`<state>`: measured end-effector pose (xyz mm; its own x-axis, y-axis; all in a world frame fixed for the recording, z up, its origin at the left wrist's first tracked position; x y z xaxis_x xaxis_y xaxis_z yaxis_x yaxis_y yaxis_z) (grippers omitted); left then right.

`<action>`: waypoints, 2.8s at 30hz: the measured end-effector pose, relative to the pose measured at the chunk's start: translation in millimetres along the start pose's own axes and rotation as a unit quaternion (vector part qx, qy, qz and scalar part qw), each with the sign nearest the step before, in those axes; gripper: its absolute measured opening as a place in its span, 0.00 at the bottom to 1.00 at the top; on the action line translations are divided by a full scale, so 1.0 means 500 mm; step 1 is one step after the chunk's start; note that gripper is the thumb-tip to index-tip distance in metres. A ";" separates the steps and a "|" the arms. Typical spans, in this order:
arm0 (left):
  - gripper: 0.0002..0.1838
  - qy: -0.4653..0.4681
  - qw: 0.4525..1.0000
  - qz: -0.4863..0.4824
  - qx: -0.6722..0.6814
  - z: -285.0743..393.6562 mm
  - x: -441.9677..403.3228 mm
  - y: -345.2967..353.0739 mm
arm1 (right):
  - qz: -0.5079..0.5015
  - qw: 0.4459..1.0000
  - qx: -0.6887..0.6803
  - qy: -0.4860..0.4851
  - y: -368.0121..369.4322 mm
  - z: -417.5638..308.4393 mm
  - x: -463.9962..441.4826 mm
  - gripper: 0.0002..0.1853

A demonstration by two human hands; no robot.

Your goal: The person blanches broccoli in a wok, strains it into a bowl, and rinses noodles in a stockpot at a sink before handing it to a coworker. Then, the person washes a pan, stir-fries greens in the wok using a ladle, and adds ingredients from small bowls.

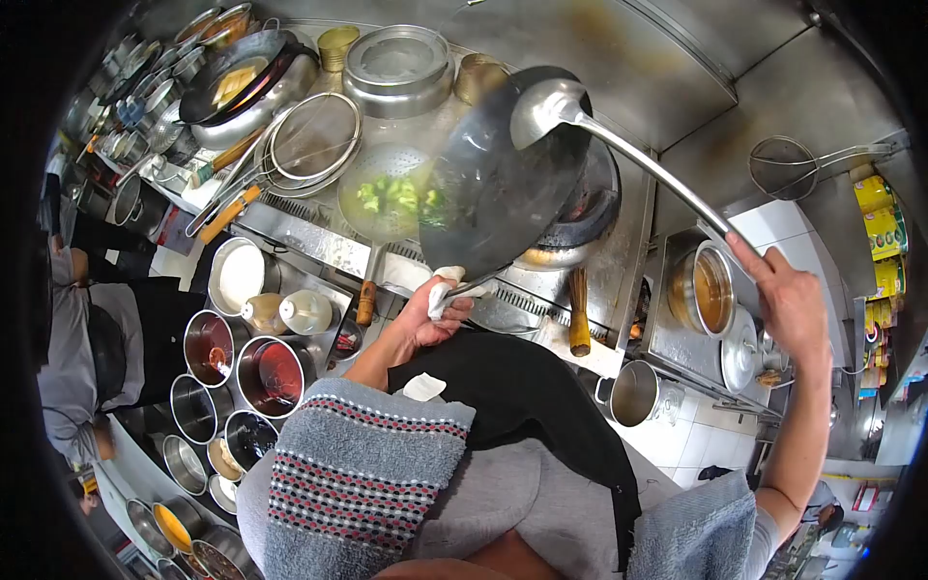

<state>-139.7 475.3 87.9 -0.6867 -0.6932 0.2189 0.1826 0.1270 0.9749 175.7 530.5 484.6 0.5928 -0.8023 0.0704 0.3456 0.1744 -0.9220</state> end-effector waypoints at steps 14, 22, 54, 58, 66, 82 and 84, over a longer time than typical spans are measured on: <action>0.18 -0.107 0.980 -0.035 -0.164 0.037 -0.062 0.011 | 0.020 0.987 0.129 0.094 -0.114 -0.033 0.044 0.44; 0.07 0.086 0.961 0.144 -0.219 0.129 -0.121 0.027 | 0.114 0.940 -0.245 0.207 0.230 0.015 0.239 0.45; 0.32 0.214 0.725 0.360 -0.546 0.333 0.140 -0.260 | 0.183 0.348 -0.851 0.347 0.360 -0.193 0.124 0.39; 0.37 0.205 0.545 0.393 -0.711 0.297 0.147 -0.332 | 0.186 0.384 -0.839 0.339 0.350 -0.192 0.101 0.39; 0.33 0.220 0.417 0.399 -0.786 0.200 0.159 -0.265 | 0.176 0.533 -0.642 0.521 0.492 -0.090 0.207 0.40; 0.30 0.123 0.307 0.450 -0.829 0.182 0.109 -0.291 | 0.110 0.578 -0.682 0.435 0.313 -0.199 0.245 0.40; 0.32 0.113 0.308 0.482 -0.813 0.177 0.116 -0.287 | 0.097 0.557 -0.730 0.385 0.314 -0.195 0.207 0.40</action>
<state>-267.8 479.7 -35.9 0.2699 -0.9441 0.1894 0.4624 -0.0454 -0.8855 220.3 419.3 310.0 -0.1652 -0.9543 0.2490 -0.9628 0.1013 -0.2505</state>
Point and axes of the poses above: each hand's wrist, its own x-axis away from the middle knuckle, its own y-axis out of the palm, z = x × y, the point moved 3 cm from there along -x, towards the middle knuckle, and after that the axes turned 10 degrees about -x, right-handed, at the moved point
